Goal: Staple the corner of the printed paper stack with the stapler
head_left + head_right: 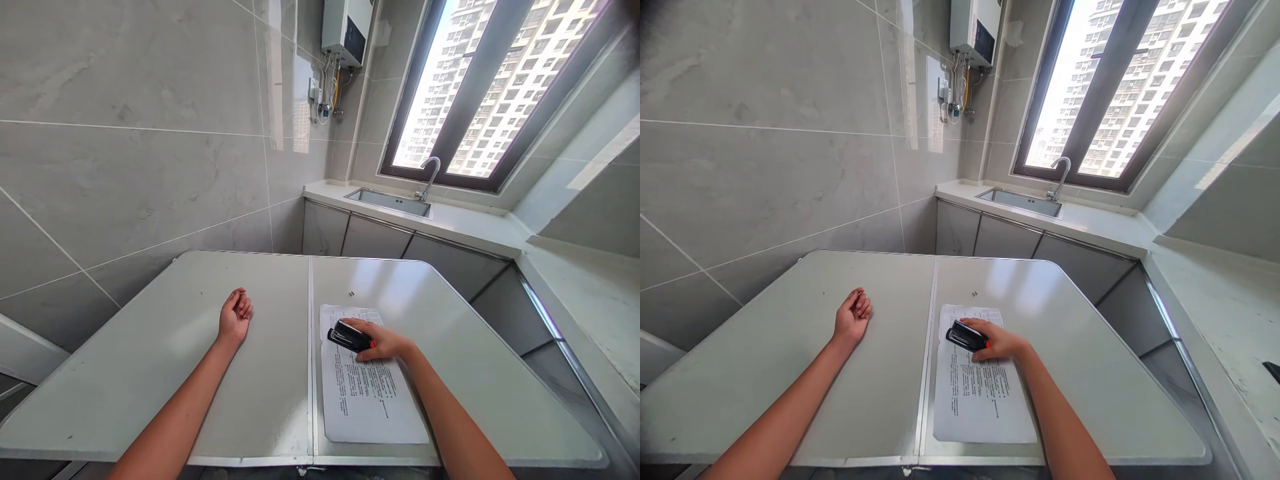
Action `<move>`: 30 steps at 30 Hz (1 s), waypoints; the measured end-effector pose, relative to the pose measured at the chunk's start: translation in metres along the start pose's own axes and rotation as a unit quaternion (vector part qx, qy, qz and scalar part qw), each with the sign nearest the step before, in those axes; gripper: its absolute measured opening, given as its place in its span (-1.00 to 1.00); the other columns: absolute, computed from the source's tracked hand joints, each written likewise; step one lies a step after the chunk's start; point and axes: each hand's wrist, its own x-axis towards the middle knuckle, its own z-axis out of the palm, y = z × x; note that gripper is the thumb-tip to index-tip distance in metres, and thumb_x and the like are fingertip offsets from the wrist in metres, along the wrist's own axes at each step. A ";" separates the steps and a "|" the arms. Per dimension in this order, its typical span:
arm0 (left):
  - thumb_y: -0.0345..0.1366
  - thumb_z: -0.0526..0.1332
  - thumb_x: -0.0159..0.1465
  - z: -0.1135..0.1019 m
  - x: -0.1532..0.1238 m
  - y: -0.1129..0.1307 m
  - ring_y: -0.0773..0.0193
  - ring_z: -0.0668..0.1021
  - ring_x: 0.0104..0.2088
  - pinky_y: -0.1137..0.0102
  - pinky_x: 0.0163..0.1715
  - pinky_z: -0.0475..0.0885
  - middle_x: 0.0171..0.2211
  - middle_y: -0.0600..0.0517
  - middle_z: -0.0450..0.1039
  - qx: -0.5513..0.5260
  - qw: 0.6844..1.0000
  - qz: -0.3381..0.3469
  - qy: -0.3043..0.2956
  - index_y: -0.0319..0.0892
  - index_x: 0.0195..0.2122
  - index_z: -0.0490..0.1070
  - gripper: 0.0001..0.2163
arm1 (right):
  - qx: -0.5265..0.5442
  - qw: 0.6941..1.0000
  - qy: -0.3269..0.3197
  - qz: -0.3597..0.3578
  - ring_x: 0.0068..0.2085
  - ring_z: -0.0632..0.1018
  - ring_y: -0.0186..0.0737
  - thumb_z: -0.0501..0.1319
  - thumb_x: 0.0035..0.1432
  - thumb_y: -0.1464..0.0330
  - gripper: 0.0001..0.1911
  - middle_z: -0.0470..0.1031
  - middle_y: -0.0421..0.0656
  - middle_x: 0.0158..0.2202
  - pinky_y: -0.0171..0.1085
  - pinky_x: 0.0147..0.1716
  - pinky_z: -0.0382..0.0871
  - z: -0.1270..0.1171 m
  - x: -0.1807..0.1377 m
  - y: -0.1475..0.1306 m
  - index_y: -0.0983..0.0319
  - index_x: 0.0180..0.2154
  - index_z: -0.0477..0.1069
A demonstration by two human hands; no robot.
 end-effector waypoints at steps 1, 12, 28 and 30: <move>-0.32 0.33 0.22 0.000 0.000 0.000 0.50 0.18 -0.67 0.53 -0.69 0.10 -0.61 0.22 0.08 -0.002 1.000 0.000 -0.001 -0.18 -0.27 0.44 -0.89 | -0.016 1.000 -0.008 0.000 0.36 0.31 0.13 0.42 0.04 0.15 -0.17 0.28 0.00 0.37 0.13 0.33 0.13 0.004 0.004 0.000 0.12 0.33 0.31; -0.33 0.33 0.22 0.000 0.001 -0.001 0.50 0.17 -0.68 0.52 -0.69 0.09 -0.63 0.22 0.10 0.006 1.000 -0.007 -0.003 -0.19 -0.29 0.44 -0.90 | 0.069 0.989 -0.087 -0.097 0.27 0.45 0.04 0.39 0.09 0.14 -0.45 0.57 -0.06 0.12 0.07 0.32 0.18 0.034 0.038 -0.037 0.11 0.12 0.54; -0.31 0.33 0.17 -0.011 0.014 0.006 0.48 0.16 -0.66 0.53 -0.71 0.08 -0.61 0.22 0.09 0.023 0.999 -0.021 0.020 -0.19 -0.32 0.43 -0.88 | 0.010 0.999 0.050 0.008 -0.03 0.59 -0.02 0.39 0.15 0.10 -0.48 0.62 -0.13 -0.06 -0.12 0.00 0.42 0.119 0.104 -0.067 0.08 0.12 0.53; -0.28 0.35 0.15 -0.016 0.018 0.011 0.48 0.19 -0.64 0.54 -0.69 0.10 -0.60 0.20 0.12 0.058 0.998 -0.024 0.013 -0.20 -0.32 0.45 -0.86 | -0.009 0.997 0.079 0.010 -0.14 0.59 -0.10 0.40 0.14 0.15 -0.54 0.62 -0.16 -0.10 -0.21 -0.10 0.41 0.132 0.126 -0.074 0.09 0.07 0.55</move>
